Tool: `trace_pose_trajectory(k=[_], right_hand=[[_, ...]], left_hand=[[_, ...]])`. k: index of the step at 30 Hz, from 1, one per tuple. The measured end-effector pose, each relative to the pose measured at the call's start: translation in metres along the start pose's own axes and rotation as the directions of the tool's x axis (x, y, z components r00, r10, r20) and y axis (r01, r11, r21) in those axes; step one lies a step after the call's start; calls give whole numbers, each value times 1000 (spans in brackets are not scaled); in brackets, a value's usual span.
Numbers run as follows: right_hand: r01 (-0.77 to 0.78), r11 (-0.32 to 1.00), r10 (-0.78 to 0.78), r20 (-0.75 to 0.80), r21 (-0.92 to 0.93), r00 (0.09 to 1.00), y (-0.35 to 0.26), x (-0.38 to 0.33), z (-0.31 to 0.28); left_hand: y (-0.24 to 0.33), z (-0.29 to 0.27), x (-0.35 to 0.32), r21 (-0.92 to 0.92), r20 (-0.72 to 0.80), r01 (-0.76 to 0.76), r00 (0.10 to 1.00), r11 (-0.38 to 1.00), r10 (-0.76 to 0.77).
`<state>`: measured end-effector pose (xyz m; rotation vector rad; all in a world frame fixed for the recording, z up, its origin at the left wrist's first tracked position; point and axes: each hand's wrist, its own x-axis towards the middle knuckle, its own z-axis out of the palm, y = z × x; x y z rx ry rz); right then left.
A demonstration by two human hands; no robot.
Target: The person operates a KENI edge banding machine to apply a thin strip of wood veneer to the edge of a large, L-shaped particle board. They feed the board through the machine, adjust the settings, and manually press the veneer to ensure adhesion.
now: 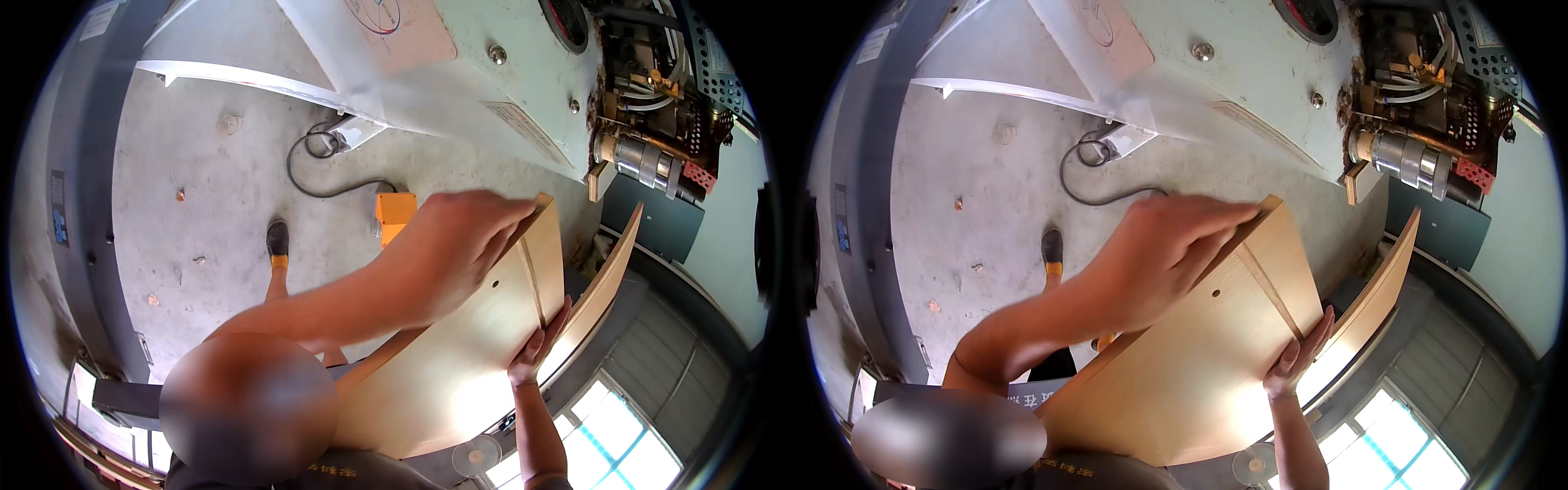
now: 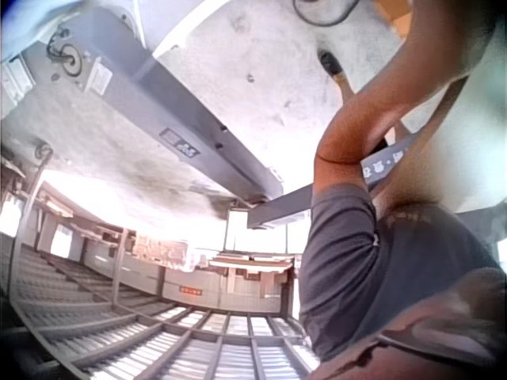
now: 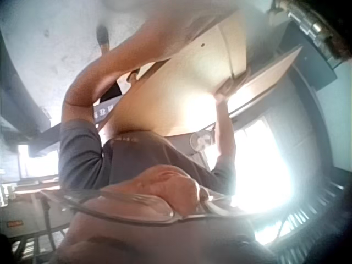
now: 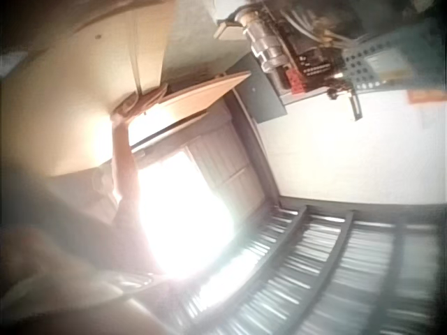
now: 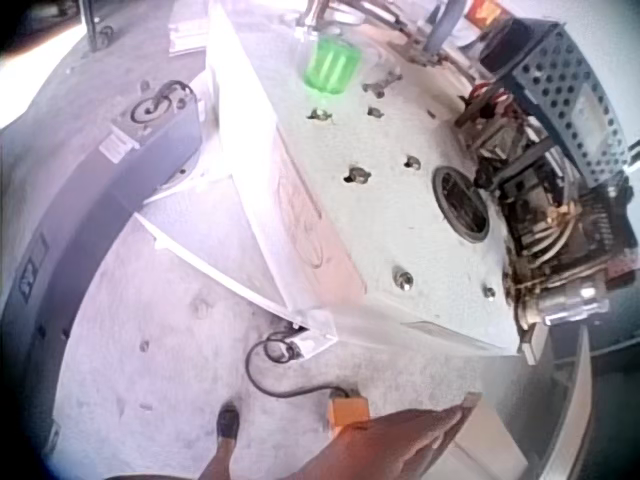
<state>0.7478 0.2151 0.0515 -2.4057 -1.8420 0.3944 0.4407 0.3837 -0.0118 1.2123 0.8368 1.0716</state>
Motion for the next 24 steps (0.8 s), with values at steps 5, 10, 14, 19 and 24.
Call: trace_pose_trajectory(k=[5, 10, 14, 19, 24], right_hand=[[29, 1000, -29, 8, 1, 1000, 1, -6, -3], [82, 996, -83, -19, -43, 996, -1, -5, 1], [38, 999, -38, -10, -19, 999, 3, -2, 2], [103, 993, -105, -18, -63, 994, 1, -8, -1], [106, 992, -109, -56, -64, 992, 4, 8, 6]], left_hand=[[-5, 9, 2, 38, -49, -18, 999, 999, 19], [5, 6, -18, -63, -36, 86, 995, 994, -88], [-8, 4, 19, -41, -8, 4, 1000, 999, -5], [-6, 10, -9, -4, -63, 11, 998, 1000, -11], [-17, 10, 33, 97, -98, -60, 993, 993, 69]])
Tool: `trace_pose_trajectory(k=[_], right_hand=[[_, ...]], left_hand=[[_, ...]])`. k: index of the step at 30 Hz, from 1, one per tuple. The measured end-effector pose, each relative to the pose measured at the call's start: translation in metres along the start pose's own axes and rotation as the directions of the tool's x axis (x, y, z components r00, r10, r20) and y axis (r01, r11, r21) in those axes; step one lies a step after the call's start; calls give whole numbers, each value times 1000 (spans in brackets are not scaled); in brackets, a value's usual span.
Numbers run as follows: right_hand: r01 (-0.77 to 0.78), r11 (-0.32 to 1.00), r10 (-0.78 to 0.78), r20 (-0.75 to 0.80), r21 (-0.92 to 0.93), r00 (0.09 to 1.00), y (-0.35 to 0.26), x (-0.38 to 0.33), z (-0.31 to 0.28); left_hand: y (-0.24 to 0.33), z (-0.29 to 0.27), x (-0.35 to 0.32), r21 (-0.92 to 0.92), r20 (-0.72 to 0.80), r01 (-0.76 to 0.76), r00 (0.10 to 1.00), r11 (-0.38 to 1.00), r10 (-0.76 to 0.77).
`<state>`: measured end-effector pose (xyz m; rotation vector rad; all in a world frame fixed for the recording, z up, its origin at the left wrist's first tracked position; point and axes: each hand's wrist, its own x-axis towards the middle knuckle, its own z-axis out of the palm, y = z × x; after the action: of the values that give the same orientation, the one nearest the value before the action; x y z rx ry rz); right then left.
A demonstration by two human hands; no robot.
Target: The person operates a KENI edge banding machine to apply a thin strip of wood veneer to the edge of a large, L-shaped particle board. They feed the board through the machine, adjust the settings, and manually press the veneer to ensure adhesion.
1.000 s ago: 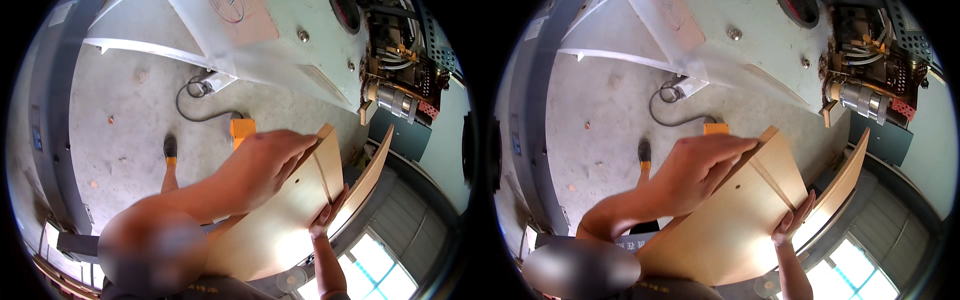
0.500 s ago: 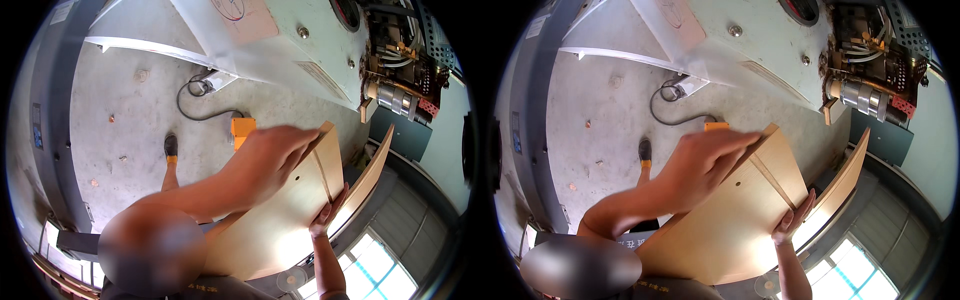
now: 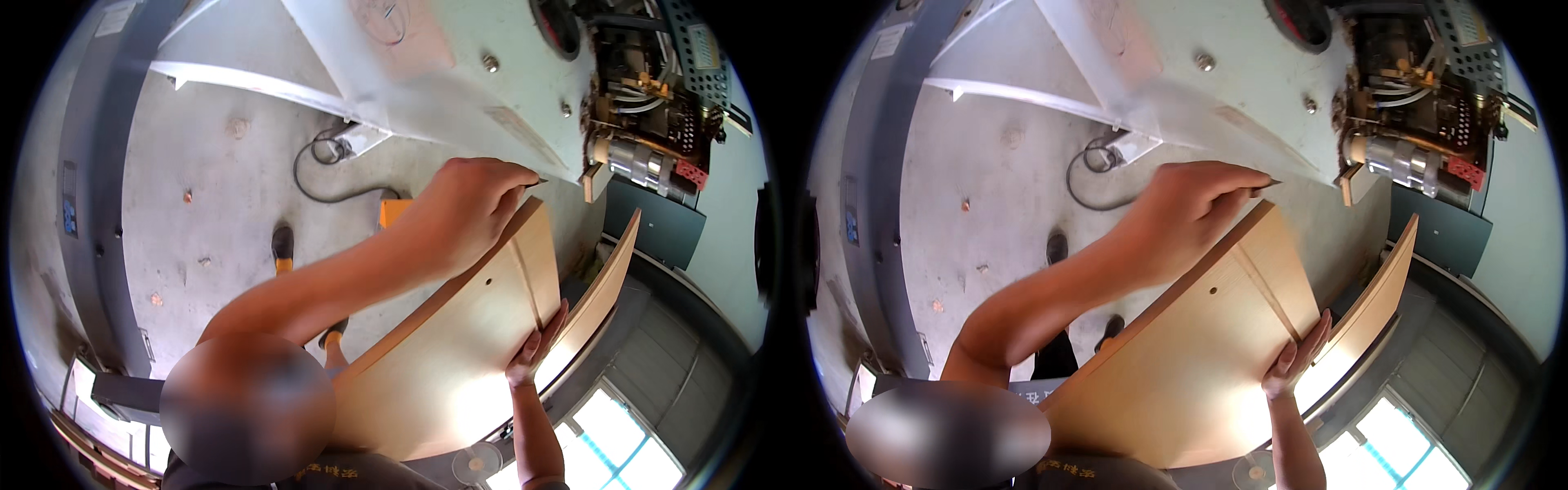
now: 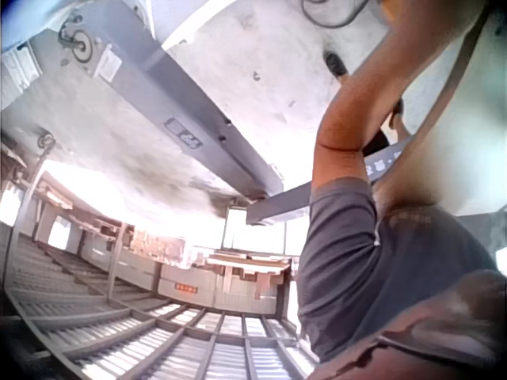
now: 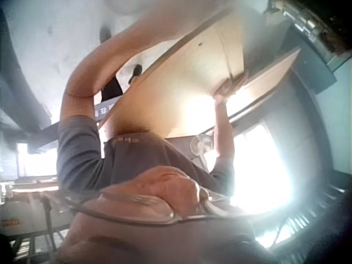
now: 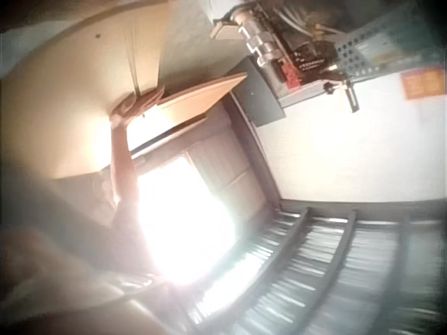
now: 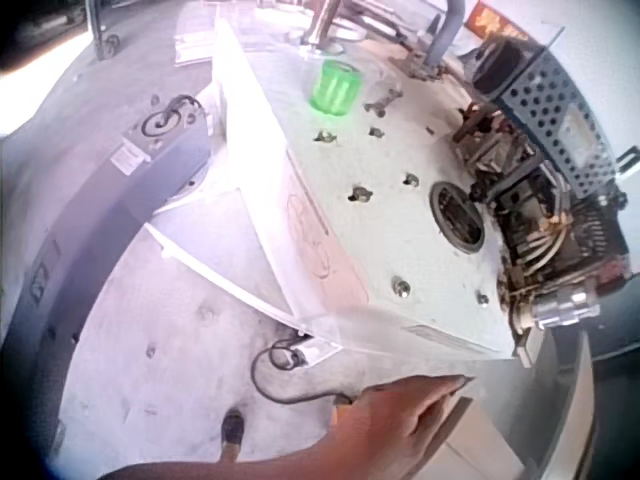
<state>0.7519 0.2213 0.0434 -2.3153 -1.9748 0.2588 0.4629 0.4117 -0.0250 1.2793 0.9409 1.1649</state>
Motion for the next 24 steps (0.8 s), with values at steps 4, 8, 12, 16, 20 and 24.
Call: trace_pose_trajectory(k=[4, 8, 12, 16, 20, 24], right_hand=[[27, 999, -28, -39, -20, 999, 1, -11, -4], [-20, 997, 15, -70, -69, 997, 9, -15, -3], [-27, 998, 22, -90, -52, 996, 0, -6, -10], [-78, 996, 72, -119, -49, 990, 7, -11, -3], [-118, 991, 109, -137, -61, 984, 21, -6, 5], [-109, 988, 92, -159, -105, 983, 21, 3, 3]], left_hand=[[53, -66, 5, 46, -327, 16, 945, 999, 0], [52, -124, 91, 353, -429, -39, 881, 935, 199], [42, -162, 165, 614, -393, -32, 854, 789, 340], [77, -169, 173, 761, -297, -84, 837, 644, 459], [124, -147, 90, 649, -249, 3, 946, 761, 209], [129, -82, -29, 489, -125, 14, 991, 872, 55]])
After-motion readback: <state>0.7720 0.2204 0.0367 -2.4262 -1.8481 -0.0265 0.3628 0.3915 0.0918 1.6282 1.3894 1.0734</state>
